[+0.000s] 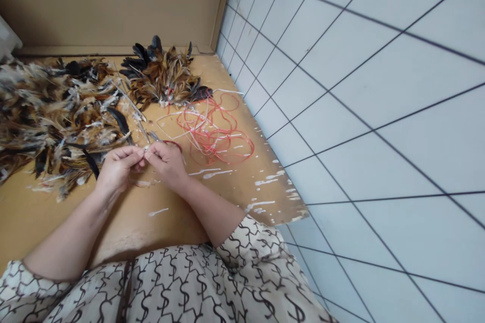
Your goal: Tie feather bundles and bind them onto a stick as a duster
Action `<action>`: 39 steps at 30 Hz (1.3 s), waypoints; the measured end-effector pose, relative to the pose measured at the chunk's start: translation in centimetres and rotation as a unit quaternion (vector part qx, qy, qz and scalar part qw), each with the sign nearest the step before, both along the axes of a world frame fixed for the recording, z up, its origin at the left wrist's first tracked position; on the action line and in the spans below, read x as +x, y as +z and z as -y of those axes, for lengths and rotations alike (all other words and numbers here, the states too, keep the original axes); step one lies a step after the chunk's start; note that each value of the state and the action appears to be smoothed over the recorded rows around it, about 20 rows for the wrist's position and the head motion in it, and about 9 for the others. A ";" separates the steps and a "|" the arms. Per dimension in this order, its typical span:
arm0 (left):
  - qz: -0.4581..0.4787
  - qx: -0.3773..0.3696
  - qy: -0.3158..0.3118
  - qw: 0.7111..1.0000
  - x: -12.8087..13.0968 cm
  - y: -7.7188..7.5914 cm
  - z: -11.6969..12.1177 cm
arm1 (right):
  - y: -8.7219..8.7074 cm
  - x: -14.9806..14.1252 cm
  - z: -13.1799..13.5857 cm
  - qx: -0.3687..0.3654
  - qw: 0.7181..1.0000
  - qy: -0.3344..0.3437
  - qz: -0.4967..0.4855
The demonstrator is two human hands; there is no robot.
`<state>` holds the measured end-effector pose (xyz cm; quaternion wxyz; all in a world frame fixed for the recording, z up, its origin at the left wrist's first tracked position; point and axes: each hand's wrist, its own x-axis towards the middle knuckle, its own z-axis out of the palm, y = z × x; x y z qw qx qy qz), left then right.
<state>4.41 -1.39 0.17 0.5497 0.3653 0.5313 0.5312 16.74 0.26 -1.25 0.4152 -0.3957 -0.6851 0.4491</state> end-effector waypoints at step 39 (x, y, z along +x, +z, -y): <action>0.188 -0.132 -0.169 0.959 -1.1 0.3 -0.3 | 1.3 2.0 -0.8 0.000 0.985 0.154 -0.073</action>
